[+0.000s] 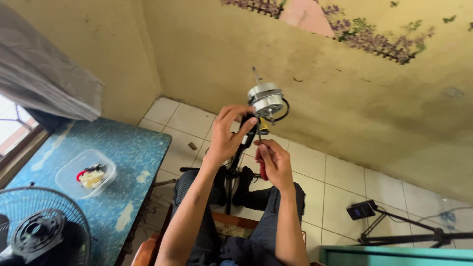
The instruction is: The person disassembles a small electric motor mounted on a stand, removes the rotor, and reassembles it using a screwdriver. The person handles the motor housing, rotor, and wires while seated.
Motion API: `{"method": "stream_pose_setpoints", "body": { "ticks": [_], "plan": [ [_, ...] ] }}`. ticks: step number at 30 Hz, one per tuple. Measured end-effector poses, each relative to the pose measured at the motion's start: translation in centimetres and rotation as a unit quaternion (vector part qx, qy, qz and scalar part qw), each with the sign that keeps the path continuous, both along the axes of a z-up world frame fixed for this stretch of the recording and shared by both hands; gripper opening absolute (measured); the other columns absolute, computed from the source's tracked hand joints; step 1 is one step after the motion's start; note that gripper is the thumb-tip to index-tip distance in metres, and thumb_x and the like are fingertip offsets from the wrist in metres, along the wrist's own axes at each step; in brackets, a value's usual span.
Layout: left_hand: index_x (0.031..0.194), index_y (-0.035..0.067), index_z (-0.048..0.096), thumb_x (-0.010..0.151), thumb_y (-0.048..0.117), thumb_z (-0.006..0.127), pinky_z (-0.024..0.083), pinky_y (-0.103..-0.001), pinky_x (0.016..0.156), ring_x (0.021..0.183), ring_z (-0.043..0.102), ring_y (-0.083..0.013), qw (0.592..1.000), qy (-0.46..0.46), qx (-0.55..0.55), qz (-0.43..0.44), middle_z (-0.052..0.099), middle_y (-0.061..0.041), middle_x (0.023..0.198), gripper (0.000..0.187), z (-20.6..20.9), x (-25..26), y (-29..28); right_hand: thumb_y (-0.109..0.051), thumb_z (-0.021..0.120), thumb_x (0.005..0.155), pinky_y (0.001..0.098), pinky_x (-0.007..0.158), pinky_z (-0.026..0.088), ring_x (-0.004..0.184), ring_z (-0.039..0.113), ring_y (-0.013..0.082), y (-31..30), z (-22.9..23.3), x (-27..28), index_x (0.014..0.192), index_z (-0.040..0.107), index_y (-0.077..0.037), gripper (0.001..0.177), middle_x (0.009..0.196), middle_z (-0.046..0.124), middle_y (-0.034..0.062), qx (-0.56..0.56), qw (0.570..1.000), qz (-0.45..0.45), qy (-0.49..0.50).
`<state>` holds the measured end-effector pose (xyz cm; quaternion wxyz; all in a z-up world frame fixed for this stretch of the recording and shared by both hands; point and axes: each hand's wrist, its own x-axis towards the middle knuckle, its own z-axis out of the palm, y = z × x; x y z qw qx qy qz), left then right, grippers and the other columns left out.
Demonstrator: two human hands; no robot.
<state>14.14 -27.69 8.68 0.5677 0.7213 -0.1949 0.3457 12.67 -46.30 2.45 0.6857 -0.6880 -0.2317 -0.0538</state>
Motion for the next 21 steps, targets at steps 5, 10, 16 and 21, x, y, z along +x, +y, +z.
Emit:
{"method": "stream_pose_setpoints", "body": {
  "ticks": [5,10,16,21],
  "plan": [
    [0.148,0.008,0.049,0.091,0.028,0.083,0.042,-0.046,0.114,0.137,0.049,-0.0358,0.995,-0.047,0.07,0.05,0.05,-0.015,0.148,0.07,0.6,1.8,-2.1,-0.018,0.056,0.107,0.0268,0.057,0.052,0.066,0.061,0.0114,-3.2,0.5,-0.9,0.117,0.066,0.006,0.027,0.078,0.063,0.0051,0.066,0.994,-0.08,0.019],
    [0.146,0.011,0.052,0.091,0.031,0.083,0.039,-0.051,0.114,0.138,0.048,-0.0358,0.985,-0.051,0.15,0.073,0.051,-0.015,0.149,0.066,1.2,4.3,-3.1,-0.019,0.058,0.106,0.029,0.048,0.051,0.056,0.064,0.0153,-3.3,0.3,-0.3,0.117,0.066,0.008,0.03,0.081,0.06,0.0071,0.11,0.986,-0.108,0.063],
    [0.144,0.014,0.058,0.092,0.022,0.081,0.045,-0.048,0.116,0.142,0.05,-0.0343,0.982,0.001,0.166,-0.09,0.053,-0.011,0.15,0.058,2.5,7.2,0.4,-0.016,0.058,0.103,0.0322,0.042,0.052,0.051,0.064,0.0178,-2.7,-0.2,0.3,0.12,0.065,0.009,0.031,0.082,0.059,0.0086,0.112,0.981,-0.098,0.126],
    [0.144,0.013,0.057,0.09,0.011,0.077,0.054,-0.042,0.108,0.139,0.054,-0.0276,0.984,0.075,0.078,-0.141,0.051,-0.009,0.152,0.058,2.0,7.7,2.8,-0.013,0.057,0.103,0.0331,0.042,0.054,0.051,0.065,0.0186,-2.0,-0.4,0.4,0.122,0.062,0.008,0.029,0.08,0.06,0.0094,0.125,0.979,-0.059,0.148]
  ]
}}
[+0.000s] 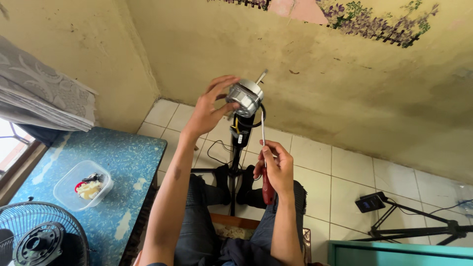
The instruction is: The person disassembles a small electric motor mounted on a stand, removes the rotor, and reassembles it using a screwdriver. The person handles the motor housing, rotor, and wires while seated.
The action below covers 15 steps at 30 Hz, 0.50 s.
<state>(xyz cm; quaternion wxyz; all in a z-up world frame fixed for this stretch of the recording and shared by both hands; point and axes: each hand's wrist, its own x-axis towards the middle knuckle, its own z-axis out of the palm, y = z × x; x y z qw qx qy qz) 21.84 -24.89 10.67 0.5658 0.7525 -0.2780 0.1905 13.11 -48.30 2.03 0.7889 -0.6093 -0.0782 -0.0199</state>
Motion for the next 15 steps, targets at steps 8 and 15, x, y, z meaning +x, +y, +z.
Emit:
{"method": "stream_pose_setpoints", "body": {
  "ticks": [8,15],
  "plan": [
    [0.146,0.005,0.055,0.102,0.011,0.065,0.055,-0.035,0.107,0.132,0.063,-0.0243,0.989,0.05,-0.119,0.074,0.064,-0.013,0.141,0.045,-3.1,-1.1,-1.3,-0.013,0.052,0.105,0.0337,0.041,0.054,0.049,0.064,0.0195,1.4,-0.3,-0.6,0.116,0.057,0.006,0.022,0.079,0.059,0.0093,0.026,0.999,0.036,-0.001],
    [0.117,0.001,0.067,0.096,0.014,0.075,0.045,-0.04,0.093,0.106,0.056,-0.0298,0.941,-0.092,-0.03,0.325,0.067,-0.011,0.11,0.026,-4.0,-7.3,-5.4,-0.014,0.051,0.108,0.0359,0.053,0.06,0.061,0.069,0.0223,2.1,0.0,-1.0,0.117,0.055,0.003,0.02,0.087,0.058,0.0085,0.141,0.986,0.007,-0.082]
  ]
}}
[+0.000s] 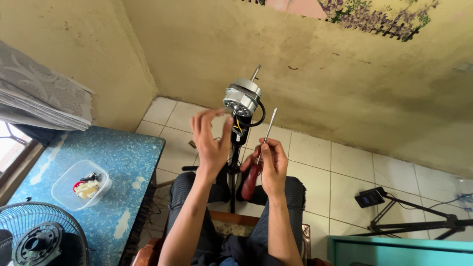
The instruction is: The person disassembles a small electric motor mounted on a stand, removes the rotor, and reassembles it using a screwdriver. The person handles the motor housing, rotor, and wires while seated.
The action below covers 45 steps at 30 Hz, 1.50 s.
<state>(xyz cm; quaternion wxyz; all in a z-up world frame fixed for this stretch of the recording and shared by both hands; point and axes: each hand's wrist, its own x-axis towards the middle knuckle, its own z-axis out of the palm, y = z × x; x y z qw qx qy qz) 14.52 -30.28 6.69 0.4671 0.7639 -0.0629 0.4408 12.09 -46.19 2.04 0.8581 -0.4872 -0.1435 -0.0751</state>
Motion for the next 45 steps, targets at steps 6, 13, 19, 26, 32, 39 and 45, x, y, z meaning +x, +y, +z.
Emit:
{"method": "stream_pose_setpoints", "body": {
  "ticks": [6,13,19,26,32,39,45],
  "plan": [
    [0.103,0.004,0.073,0.092,0.014,0.079,0.061,-0.033,0.081,0.09,0.074,-0.0211,0.98,0.112,0.002,-0.162,0.069,-0.008,0.104,0.016,0.9,-3.6,-1.6,-0.015,0.056,0.109,0.034,0.071,0.062,0.086,0.063,0.0135,0.1,-0.1,1.3,0.117,0.057,0.002,0.019,0.096,0.06,0.0081,0.041,0.998,-0.044,0.001],
    [0.122,0.001,0.068,0.091,0.005,0.072,0.062,-0.03,0.072,0.085,0.075,-0.0203,0.946,0.163,-0.045,-0.278,0.066,-0.013,0.114,0.032,1.6,-3.8,-2.0,-0.017,0.058,0.109,0.0285,0.073,0.058,0.085,0.062,0.013,0.5,0.0,1.5,0.115,0.06,0.002,0.021,0.1,0.064,0.0084,0.004,0.998,-0.06,-0.011],
    [0.121,0.001,0.069,0.088,0.007,0.078,0.063,-0.03,0.078,0.091,0.077,-0.0197,0.95,0.141,-0.034,-0.275,0.073,-0.012,0.108,0.035,1.9,-3.8,-0.3,-0.017,0.059,0.104,0.028,0.072,0.059,0.084,0.067,0.0131,0.7,0.6,1.5,0.112,0.06,0.001,0.02,0.096,0.066,0.007,-0.005,0.998,-0.055,0.016],
    [0.133,0.002,0.059,0.093,0.004,0.066,0.06,-0.031,0.069,0.079,0.075,-0.0191,0.911,0.211,-0.057,-0.349,0.071,-0.012,0.11,0.04,1.3,-3.2,0.6,-0.013,0.065,0.106,0.0246,0.083,0.055,0.09,0.062,0.0089,0.9,0.0,2.5,0.116,0.068,0.004,0.02,0.102,0.067,0.0053,-0.111,0.99,-0.085,-0.029],
    [0.132,0.003,0.065,0.096,0.005,0.063,0.057,-0.033,0.067,0.067,0.072,-0.0207,0.927,0.231,0.031,-0.295,0.077,-0.013,0.084,0.036,-1.6,-3.2,2.9,-0.009,0.067,0.103,0.0266,0.091,0.057,0.101,0.071,0.0159,-1.6,0.6,5.1,0.122,0.068,0.006,0.025,0.109,0.074,0.0108,-0.178,0.971,-0.139,-0.071],
    [0.129,0.004,0.068,0.095,0.004,0.061,0.056,-0.034,0.066,0.063,0.07,-0.0241,0.937,0.233,0.049,-0.255,0.073,-0.014,0.074,0.035,-2.1,-4.0,4.8,-0.003,0.066,0.104,0.0314,0.099,0.054,0.132,0.061,0.0209,-1.3,3.5,7.6,0.138,0.061,0.003,0.034,0.151,0.057,0.0156,-0.261,0.918,-0.163,-0.251],
    [0.128,0.004,0.07,0.094,0.006,0.063,0.051,-0.041,0.065,0.07,0.065,-0.0324,0.956,0.208,0.12,-0.166,0.067,-0.014,0.084,0.035,-1.5,-4.5,5.4,0.003,0.073,0.087,0.0291,0.079,0.055,0.112,0.064,0.0154,-0.8,4.2,8.4,0.136,0.059,0.0,0.051,0.133,0.064,0.0096,-0.309,0.919,-0.14,-0.199]
  ]
}}
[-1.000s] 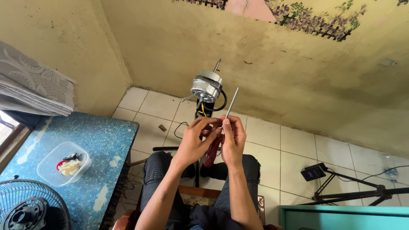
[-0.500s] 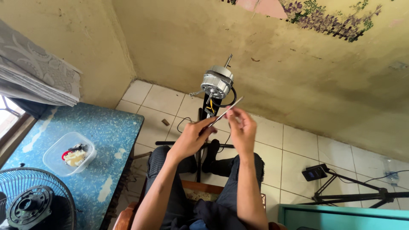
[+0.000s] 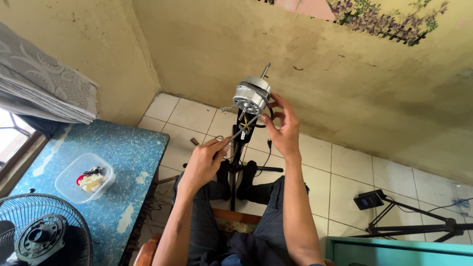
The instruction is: The person disassembles a small electric motor mounted on a stand, removes the rotor, and reassembles it using a screwdriver. The person handles the motor housing, rotor, and wires while seated.
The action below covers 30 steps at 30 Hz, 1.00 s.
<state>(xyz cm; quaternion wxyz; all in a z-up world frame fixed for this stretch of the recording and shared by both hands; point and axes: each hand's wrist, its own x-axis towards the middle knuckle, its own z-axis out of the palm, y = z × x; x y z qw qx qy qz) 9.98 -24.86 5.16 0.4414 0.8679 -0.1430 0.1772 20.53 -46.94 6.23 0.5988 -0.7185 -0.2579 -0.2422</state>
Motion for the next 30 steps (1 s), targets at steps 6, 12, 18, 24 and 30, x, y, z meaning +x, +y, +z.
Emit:
{"method": "stream_pose_setpoints", "body": {
  "ticks": [6,12,18,24,30],
  "plan": [
    [0.129,0.015,0.07,0.095,0.013,0.061,0.053,-0.043,0.063,0.074,0.069,-0.0297,0.997,-0.012,0.046,0.067,0.07,-0.005,0.09,0.035,-0.4,-0.4,0.4,0.003,0.076,0.092,0.0269,0.078,0.051,0.101,0.065,0.014,0.7,-1.6,-0.3,0.123,0.065,0.002,0.033,0.114,0.072,0.0086,0.004,0.998,-0.027,-0.049],
    [0.13,0.018,0.071,0.097,0.014,0.062,0.052,-0.041,0.059,0.072,0.068,-0.0284,0.988,-0.016,0.101,0.112,0.069,-0.005,0.087,0.035,-0.4,-0.3,1.1,0.002,0.076,0.095,0.0268,0.08,0.055,0.099,0.065,0.0144,1.9,-1.9,-0.5,0.113,0.066,0.003,0.021,0.117,0.068,0.0107,0.014,0.997,-0.03,-0.068],
    [0.131,0.021,0.07,0.093,0.009,0.063,0.051,-0.038,0.054,0.068,0.069,-0.0218,0.987,-0.04,0.112,0.111,0.069,0.001,0.086,0.04,-0.9,0.5,1.5,0.003,0.072,0.097,0.027,0.081,0.057,0.098,0.067,0.0149,2.0,-2.1,-0.3,0.114,0.068,0.002,0.017,0.113,0.07,0.0089,0.009,0.998,-0.047,-0.051],
    [0.131,0.022,0.071,0.092,0.008,0.065,0.049,-0.04,0.052,0.063,0.066,-0.0231,0.979,-0.045,0.154,0.13,0.065,-0.001,0.081,0.042,-1.2,0.5,1.6,0.003,0.072,0.097,0.028,0.082,0.057,0.097,0.065,0.0146,2.1,-2.8,0.0,0.115,0.067,0.003,0.019,0.111,0.069,0.0085,0.022,0.998,-0.041,-0.043],
    [0.132,0.02,0.07,0.091,0.006,0.065,0.052,-0.041,0.055,0.069,0.068,-0.0233,0.966,-0.069,0.196,0.155,0.065,-0.005,0.088,0.044,-1.2,0.5,1.3,0.003,0.073,0.096,0.0289,0.085,0.058,0.096,0.064,0.0139,2.5,-3.2,0.1,0.116,0.067,0.003,0.021,0.113,0.068,0.009,0.038,0.997,-0.042,-0.047]
  ]
}}
